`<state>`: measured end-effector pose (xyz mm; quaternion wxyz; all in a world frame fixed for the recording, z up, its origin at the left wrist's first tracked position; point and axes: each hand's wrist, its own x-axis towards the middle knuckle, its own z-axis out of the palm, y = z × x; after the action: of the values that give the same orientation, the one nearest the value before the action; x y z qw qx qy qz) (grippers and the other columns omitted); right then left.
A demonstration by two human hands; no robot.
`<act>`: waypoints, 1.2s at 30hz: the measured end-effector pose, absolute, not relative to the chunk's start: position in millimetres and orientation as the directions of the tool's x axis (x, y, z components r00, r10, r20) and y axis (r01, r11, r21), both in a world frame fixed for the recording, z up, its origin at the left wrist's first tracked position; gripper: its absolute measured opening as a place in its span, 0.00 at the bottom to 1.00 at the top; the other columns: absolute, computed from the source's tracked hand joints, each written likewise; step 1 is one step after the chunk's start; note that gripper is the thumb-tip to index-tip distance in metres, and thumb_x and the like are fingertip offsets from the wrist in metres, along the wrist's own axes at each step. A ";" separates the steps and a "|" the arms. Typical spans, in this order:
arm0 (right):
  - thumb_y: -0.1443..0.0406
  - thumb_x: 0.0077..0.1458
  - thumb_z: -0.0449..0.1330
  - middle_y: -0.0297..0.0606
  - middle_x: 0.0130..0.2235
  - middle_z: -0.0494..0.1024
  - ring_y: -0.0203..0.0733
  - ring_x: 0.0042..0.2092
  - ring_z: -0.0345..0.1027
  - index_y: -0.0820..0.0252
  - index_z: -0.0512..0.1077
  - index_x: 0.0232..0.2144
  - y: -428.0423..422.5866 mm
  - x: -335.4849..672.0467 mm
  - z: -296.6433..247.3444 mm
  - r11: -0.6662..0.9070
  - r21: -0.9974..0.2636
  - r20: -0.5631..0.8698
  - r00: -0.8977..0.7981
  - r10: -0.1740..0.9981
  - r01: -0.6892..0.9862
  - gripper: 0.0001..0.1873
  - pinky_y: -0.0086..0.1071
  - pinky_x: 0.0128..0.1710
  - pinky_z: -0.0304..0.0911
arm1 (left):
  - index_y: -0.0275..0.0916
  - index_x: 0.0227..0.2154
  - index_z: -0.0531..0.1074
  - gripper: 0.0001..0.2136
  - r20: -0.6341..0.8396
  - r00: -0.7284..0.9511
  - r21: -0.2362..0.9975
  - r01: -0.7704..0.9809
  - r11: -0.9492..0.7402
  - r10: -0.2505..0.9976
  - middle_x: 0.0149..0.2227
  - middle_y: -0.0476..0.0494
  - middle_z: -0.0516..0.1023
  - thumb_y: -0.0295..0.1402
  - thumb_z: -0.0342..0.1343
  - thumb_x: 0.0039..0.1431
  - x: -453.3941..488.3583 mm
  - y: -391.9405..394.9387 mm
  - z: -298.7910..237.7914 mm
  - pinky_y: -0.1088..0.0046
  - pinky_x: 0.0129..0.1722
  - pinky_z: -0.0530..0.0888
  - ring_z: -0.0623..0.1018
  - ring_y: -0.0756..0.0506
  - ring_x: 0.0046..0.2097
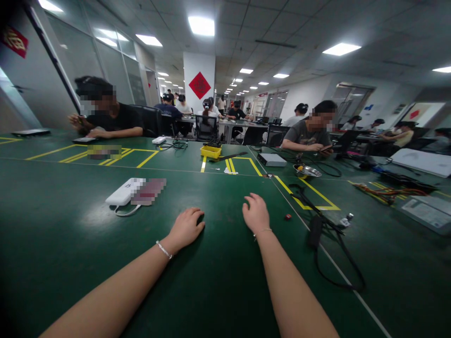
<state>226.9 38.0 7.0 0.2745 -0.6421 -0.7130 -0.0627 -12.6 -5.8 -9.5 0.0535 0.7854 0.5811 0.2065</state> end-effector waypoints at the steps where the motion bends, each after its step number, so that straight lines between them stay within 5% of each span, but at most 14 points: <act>1: 0.62 0.49 0.45 0.42 0.51 0.59 0.43 0.53 0.48 0.62 0.64 0.44 33.2 208.3 5.9 0.234 -0.247 0.427 -0.111 0.897 0.940 0.20 0.38 0.52 0.44 | 0.39 0.45 0.61 0.17 0.262 0.247 0.317 0.891 -0.325 0.933 0.49 0.42 0.63 0.37 0.44 0.51 -12.5 -6.4 -9.5 0.66 0.49 0.56 0.61 0.44 0.51; 5: 0.57 0.50 0.44 0.37 0.56 0.51 0.45 0.57 0.38 0.52 0.56 0.50 10.8 153.1 -3.4 0.416 -0.199 0.188 -0.382 0.905 0.887 0.23 0.45 0.51 0.41 | 0.44 0.47 0.59 0.18 0.275 0.275 0.295 0.888 -0.354 0.921 0.50 0.43 0.61 0.39 0.43 0.52 -12.0 -8.9 -10.0 0.62 0.49 0.56 0.59 0.42 0.52; 9: 0.56 0.51 0.42 0.36 0.55 0.54 0.46 0.56 0.40 0.48 0.55 0.50 7.6 150.9 -2.3 0.470 -0.185 0.093 -0.461 0.883 0.863 0.22 0.51 0.50 0.39 | 0.46 0.46 0.60 0.18 0.257 0.282 0.315 0.880 -0.356 0.924 0.50 0.43 0.61 0.40 0.44 0.52 -12.3 -9.7 -8.9 0.61 0.50 0.55 0.59 0.42 0.52; 12: 0.59 0.50 0.45 0.40 0.52 0.58 0.49 0.54 0.44 0.52 0.59 0.47 19.1 184.4 7.1 0.326 -0.123 0.184 -0.301 0.936 0.937 0.21 0.51 0.49 0.42 | 0.45 0.45 0.62 0.17 0.245 0.290 0.355 0.861 -0.364 0.925 0.50 0.43 0.61 0.40 0.44 0.51 -13.1 -9.5 -6.8 0.61 0.50 0.54 0.58 0.41 0.53; 14: 0.64 0.49 0.45 0.44 0.51 0.60 0.51 0.53 0.45 0.56 0.61 0.46 26.3 216.7 12.1 0.080 -0.087 0.281 -0.053 0.958 0.993 0.20 0.50 0.48 0.43 | 0.45 0.45 0.63 0.17 0.229 0.284 0.384 0.852 -0.355 0.931 0.51 0.43 0.61 0.40 0.45 0.51 -13.3 -9.3 -5.6 0.61 0.51 0.54 0.58 0.41 0.53; 17: 0.67 0.48 0.44 0.46 0.52 0.56 0.57 0.54 0.41 0.56 0.64 0.44 30.4 265.7 11.7 -0.327 -0.099 0.382 0.339 0.860 0.940 0.19 0.54 0.46 0.43 | 0.45 0.45 0.63 0.18 0.216 0.271 0.399 0.852 -0.339 0.938 0.51 0.43 0.61 0.41 0.45 0.51 -13.1 -9.3 -5.6 0.60 0.51 0.53 0.57 0.41 0.53; 19: 0.67 0.48 0.43 0.47 0.52 0.55 0.58 0.54 0.42 0.56 0.64 0.44 29.9 290.8 6.9 -0.449 -0.143 0.345 0.470 0.812 0.882 0.20 0.53 0.44 0.47 | 0.45 0.45 0.63 0.18 0.226 0.272 0.390 0.855 -0.343 0.935 0.51 0.43 0.61 0.41 0.45 0.51 -12.9 -9.4 -6.5 0.60 0.51 0.53 0.58 0.41 0.53; 26: 0.70 0.43 0.47 0.49 0.44 0.64 0.52 0.45 0.57 0.58 0.67 0.41 34.0 318.1 -2.8 -0.496 -0.182 0.107 0.519 0.848 0.849 0.20 0.42 0.36 0.58 | 0.44 0.45 0.63 0.18 0.266 0.301 0.353 0.854 -0.383 0.916 0.50 0.42 0.62 0.41 0.44 0.51 -14.3 -8.3 -9.2 0.61 0.50 0.54 0.59 0.41 0.53; 36: 0.63 0.48 0.44 0.48 0.38 0.68 0.49 0.40 0.61 0.56 0.68 0.39 35.5 321.1 -0.2 -0.480 -0.222 0.159 0.517 0.841 0.849 0.18 0.42 0.35 0.58 | 0.44 0.44 0.63 0.17 0.233 0.291 0.386 0.848 -0.363 0.928 0.51 0.42 0.61 0.40 0.45 0.51 -14.3 -11.5 -3.1 0.61 0.51 0.54 0.58 0.41 0.53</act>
<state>321.1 35.5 -0.2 0.1370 -0.8600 -0.4914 -0.0143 -14.3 -11.5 -3.1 0.0940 0.7978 0.5567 0.2117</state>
